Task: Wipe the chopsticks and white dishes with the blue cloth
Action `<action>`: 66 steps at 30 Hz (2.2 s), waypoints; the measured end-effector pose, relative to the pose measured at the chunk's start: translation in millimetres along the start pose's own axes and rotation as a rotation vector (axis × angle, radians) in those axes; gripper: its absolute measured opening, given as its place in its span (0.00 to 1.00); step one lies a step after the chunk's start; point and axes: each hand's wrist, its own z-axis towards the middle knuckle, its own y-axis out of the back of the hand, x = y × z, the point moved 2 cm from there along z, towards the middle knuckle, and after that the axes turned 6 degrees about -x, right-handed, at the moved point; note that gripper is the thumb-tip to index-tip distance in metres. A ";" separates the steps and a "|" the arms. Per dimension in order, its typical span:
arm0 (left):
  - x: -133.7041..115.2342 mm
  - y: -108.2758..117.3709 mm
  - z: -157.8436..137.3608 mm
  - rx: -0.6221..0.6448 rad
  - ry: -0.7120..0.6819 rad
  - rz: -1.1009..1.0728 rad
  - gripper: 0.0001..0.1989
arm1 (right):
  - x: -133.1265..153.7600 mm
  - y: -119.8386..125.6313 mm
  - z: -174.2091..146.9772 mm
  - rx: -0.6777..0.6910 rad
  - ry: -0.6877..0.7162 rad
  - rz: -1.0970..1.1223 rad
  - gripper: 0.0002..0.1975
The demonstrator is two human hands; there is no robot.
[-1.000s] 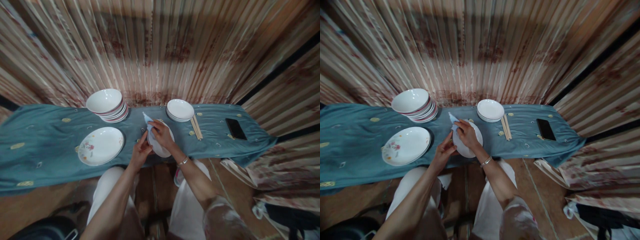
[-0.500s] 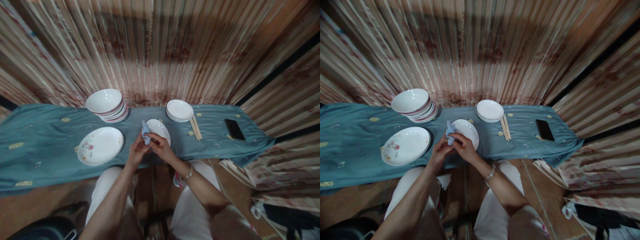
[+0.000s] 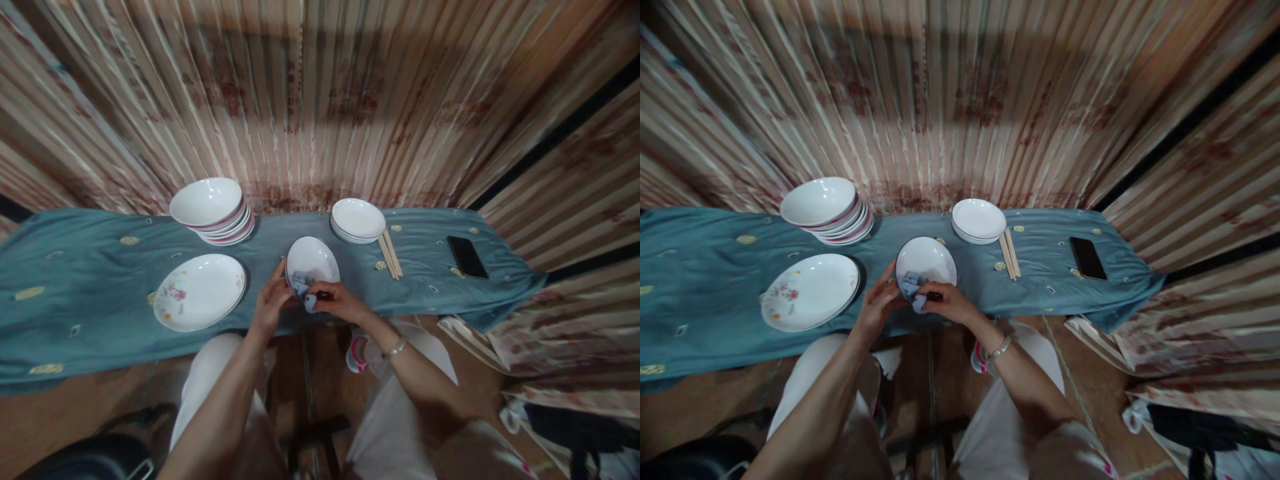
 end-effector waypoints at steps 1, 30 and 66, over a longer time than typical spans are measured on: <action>0.6 0.2 0.3 0.003 -0.001 0.005 0.40 | -2.4 3.0 -0.8 0.011 -0.007 -0.015 0.10; 2.3 -2.2 3.5 -0.020 -0.039 0.105 0.45 | -23.5 54.7 38.2 -0.298 0.265 -0.799 0.13; 0.7 -3.6 1.9 -0.148 0.032 -0.039 0.41 | 14.8 -5.3 -8.7 -0.044 0.300 -0.575 0.17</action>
